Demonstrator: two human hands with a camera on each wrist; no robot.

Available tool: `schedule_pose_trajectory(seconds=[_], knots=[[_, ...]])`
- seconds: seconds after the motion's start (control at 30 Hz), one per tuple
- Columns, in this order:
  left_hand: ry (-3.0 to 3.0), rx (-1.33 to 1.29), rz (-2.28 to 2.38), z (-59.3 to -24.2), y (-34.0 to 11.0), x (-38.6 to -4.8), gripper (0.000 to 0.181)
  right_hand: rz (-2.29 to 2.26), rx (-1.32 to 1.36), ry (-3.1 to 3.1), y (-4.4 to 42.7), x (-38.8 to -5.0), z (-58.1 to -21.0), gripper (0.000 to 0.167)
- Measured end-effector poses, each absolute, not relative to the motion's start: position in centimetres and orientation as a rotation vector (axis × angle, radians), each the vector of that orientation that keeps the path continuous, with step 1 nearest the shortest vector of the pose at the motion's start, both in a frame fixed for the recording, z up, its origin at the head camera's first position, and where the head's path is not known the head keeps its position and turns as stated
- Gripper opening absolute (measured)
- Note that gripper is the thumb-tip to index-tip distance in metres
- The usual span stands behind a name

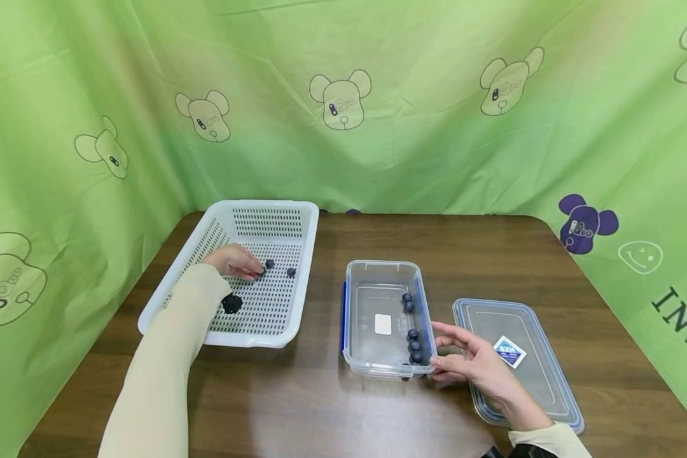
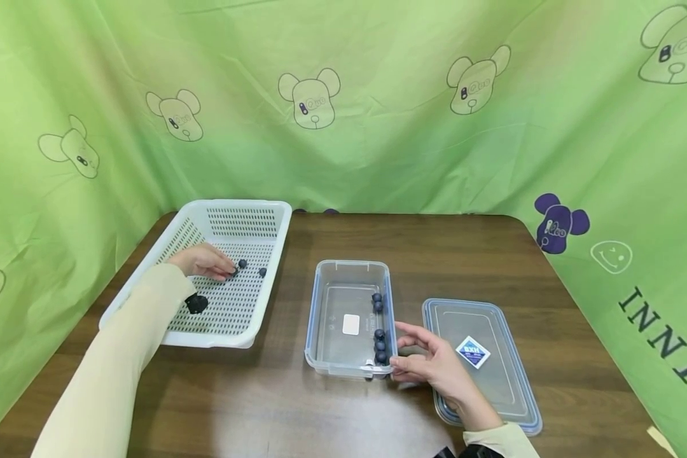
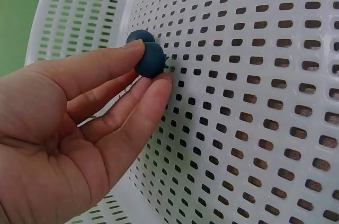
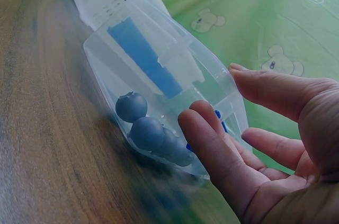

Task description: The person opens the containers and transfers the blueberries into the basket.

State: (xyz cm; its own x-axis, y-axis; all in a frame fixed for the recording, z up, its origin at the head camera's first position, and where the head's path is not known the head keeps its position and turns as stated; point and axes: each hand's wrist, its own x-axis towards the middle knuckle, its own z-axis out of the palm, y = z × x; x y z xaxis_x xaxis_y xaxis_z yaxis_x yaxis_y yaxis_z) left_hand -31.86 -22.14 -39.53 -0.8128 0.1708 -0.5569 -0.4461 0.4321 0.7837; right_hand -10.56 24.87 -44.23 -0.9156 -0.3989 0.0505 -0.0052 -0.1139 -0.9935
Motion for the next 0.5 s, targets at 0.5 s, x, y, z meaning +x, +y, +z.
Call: schedule_pose_trajectory(seconds=[0.5], knots=[[2.247, -0.209, 1.296, -39.48, -22.09, -31.59, 0.029, -2.115, -0.436, 1.894, 24.79, -10.38, -44.19, 0.053]])
